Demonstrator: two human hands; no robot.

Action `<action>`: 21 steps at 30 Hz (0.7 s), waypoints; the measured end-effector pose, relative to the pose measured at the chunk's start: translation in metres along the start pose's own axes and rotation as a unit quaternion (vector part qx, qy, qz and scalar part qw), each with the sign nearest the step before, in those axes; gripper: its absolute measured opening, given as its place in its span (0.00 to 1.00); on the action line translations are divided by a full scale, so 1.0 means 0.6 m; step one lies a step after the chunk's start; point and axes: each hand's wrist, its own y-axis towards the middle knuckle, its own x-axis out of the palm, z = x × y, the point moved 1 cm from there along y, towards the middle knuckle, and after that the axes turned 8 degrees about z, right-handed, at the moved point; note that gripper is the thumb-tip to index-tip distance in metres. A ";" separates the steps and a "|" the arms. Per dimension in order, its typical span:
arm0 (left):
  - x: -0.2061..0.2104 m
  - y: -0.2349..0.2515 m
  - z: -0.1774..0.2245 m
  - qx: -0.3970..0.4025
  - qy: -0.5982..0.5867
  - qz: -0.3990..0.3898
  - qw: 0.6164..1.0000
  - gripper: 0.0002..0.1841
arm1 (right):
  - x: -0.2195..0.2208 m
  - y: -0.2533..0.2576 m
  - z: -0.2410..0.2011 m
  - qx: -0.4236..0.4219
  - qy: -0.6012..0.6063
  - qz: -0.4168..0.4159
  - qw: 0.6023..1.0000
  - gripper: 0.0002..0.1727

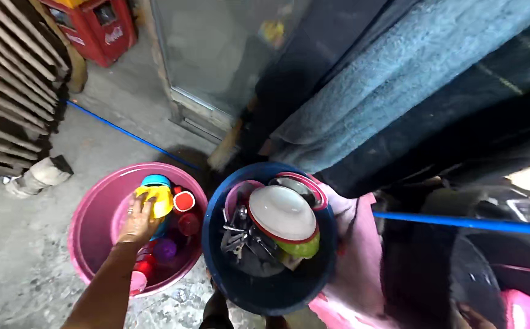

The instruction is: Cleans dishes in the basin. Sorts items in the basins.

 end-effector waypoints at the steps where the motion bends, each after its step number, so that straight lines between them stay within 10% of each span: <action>1: 0.000 -0.002 -0.003 0.008 -0.015 -0.006 1.000 0.39 | -0.008 0.008 0.046 -0.005 -0.003 0.025 1.000 0.28; 7: -0.034 0.012 0.043 -0.014 -0.080 0.045 0.996 0.37 | -0.009 -0.014 0.020 0.110 -0.019 0.063 0.992 0.31; 11: -0.053 0.007 0.197 0.056 -0.121 0.077 0.988 0.21 | -0.004 -0.017 0.027 0.005 -0.016 0.112 0.994 0.30; 16: 0.069 -0.091 0.373 0.186 -0.153 -0.185 0.953 0.16 | 0.001 -0.014 0.034 -0.178 -0.058 0.090 0.978 0.32; 21: 0.216 -0.192 0.506 0.117 -0.186 -0.368 0.904 0.20 | 0.007 -0.014 0.035 -0.213 -0.064 0.045 0.974 0.32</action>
